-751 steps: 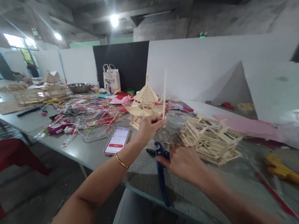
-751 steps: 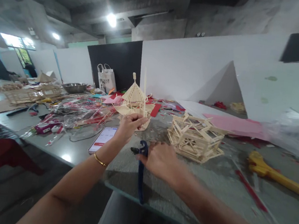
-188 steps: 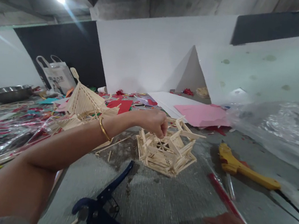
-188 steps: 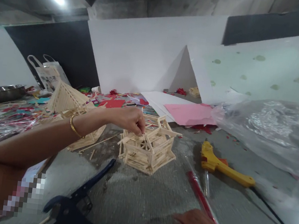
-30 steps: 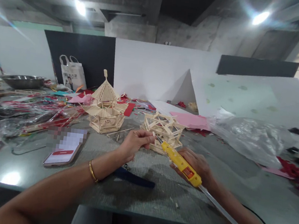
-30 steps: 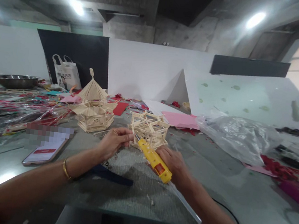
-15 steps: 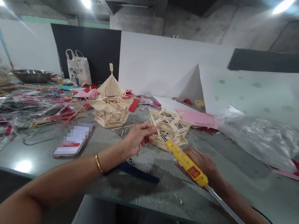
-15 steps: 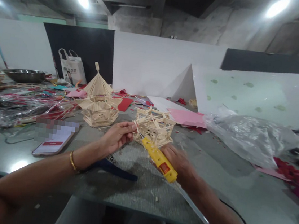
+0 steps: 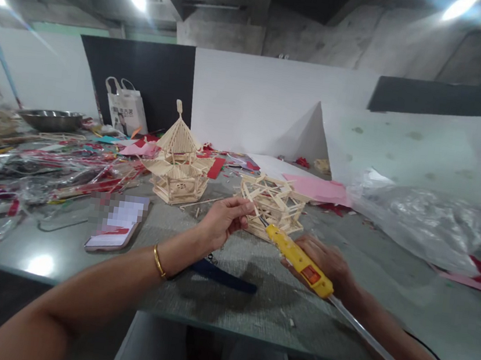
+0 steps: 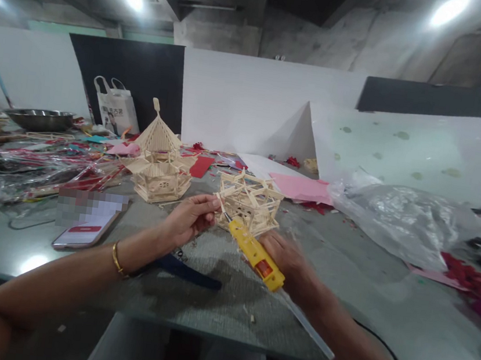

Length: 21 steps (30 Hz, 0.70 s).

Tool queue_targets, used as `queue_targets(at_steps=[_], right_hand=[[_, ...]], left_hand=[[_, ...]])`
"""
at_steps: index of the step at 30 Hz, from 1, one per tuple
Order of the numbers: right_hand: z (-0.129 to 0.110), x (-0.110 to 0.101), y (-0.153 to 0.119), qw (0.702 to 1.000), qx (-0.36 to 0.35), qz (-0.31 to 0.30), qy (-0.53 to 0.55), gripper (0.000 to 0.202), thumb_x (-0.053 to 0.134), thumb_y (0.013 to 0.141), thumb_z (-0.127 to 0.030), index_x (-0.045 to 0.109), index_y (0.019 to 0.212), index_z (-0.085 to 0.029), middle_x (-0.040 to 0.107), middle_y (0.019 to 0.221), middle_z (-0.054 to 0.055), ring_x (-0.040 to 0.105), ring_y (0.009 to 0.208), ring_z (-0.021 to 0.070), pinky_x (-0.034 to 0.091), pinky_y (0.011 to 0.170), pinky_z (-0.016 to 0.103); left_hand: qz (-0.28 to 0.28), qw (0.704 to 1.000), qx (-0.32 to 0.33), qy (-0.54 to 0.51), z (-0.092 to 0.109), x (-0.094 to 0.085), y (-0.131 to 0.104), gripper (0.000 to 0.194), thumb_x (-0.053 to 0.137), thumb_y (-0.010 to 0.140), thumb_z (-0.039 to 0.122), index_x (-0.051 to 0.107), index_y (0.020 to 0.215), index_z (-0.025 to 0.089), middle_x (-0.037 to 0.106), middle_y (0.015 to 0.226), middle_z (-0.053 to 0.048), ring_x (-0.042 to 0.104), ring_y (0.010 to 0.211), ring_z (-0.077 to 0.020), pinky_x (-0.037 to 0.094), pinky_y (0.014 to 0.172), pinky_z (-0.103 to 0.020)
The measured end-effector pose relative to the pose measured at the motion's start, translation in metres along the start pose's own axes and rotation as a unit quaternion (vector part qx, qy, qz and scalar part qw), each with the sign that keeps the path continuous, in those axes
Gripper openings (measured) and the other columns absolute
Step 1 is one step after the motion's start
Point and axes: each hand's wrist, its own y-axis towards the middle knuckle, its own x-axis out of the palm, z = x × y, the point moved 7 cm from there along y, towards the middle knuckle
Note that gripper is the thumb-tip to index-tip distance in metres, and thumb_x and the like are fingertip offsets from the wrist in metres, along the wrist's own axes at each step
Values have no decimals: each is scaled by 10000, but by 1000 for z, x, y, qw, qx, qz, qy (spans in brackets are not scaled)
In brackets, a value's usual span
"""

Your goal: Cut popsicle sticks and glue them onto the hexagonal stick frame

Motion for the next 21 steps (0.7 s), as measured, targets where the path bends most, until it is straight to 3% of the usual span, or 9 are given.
queue_targets(at_steps=[7, 13, 15, 18, 21], right_hand=[[2, 0, 0, 1000, 2, -12, -4, 312, 432, 910, -432, 570, 739, -210, 623, 691, 41, 593, 608, 147, 402, 495, 255], [18, -19, -4, 989, 105, 87, -61, 271, 456, 898, -447, 558, 812, -211, 642, 730, 59, 619, 651, 169, 409, 518, 259], [33, -27, -10, 975, 163, 111, -102, 204, 480, 901, -395, 540, 862, -203, 650, 814, 82, 629, 731, 178, 420, 581, 256], [70, -37, -22, 944, 272, 83, -165, 170, 503, 889, -363, 532, 863, -198, 646, 869, 106, 611, 702, 184, 376, 540, 265], [109, -41, -31, 939, 303, 17, -163, 182, 537, 858, -362, 536, 771, -202, 637, 770, 74, 556, 573, 160, 313, 480, 266]], left_hand=[[-10, 1000, -4, 29, -2, 0, 2, 79, 698, 722, 151, 635, 726, 104, 613, 650, 20, 459, 435, -4, 439, 480, -151], [-52, 996, -27, 63, -7, 3, -3, 189, 777, 626, 223, 646, 695, 106, 592, 624, 23, 422, 435, -6, 406, 474, -167], [-64, 994, -27, 81, 7, 7, -2, 198, 787, 610, 233, 641, 677, 116, 558, 586, 35, 389, 429, -3, 384, 468, -166], [-69, 983, 43, 163, 55, 23, 10, 171, 775, 632, 235, 645, 657, 127, 516, 539, 37, 360, 431, -8, 354, 465, -176], [-82, 932, 155, 316, 107, 53, 35, 118, 719, 697, 217, 674, 676, 110, 599, 606, -19, 394, 461, -18, 331, 483, -197]])
